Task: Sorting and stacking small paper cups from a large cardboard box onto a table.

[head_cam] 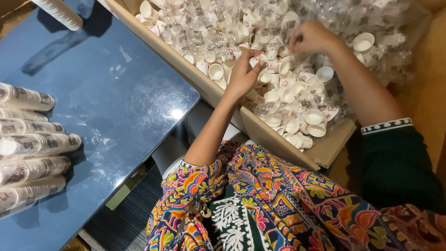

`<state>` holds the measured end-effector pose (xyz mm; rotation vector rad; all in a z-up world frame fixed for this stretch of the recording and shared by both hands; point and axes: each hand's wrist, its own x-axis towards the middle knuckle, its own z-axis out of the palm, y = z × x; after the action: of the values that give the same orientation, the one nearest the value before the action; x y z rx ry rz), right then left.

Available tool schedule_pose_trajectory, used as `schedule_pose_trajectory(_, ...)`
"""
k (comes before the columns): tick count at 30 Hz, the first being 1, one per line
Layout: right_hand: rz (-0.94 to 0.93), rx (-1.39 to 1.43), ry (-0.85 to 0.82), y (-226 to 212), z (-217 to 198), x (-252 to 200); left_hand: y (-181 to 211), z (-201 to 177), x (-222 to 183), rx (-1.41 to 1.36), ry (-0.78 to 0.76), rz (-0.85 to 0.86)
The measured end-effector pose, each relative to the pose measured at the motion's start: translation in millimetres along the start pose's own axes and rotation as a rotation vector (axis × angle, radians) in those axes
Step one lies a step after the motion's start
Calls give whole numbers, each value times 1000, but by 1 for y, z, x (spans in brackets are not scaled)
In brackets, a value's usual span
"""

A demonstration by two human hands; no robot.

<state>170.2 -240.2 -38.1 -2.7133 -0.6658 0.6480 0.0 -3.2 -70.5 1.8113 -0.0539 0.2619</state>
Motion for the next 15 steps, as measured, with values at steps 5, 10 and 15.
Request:
schedule_pose_trajectory(5,117,-223,-158,67,68,49,1,0,-1,-19,-17,-23)
schedule_pose_trajectory(10,9,-395,-60,59,62,57,-8,4,0,-18,2,-1)
schedule_pose_trajectory(15,-34,-392,-37,25,43,86,-5,1,2,-32,17,-3)
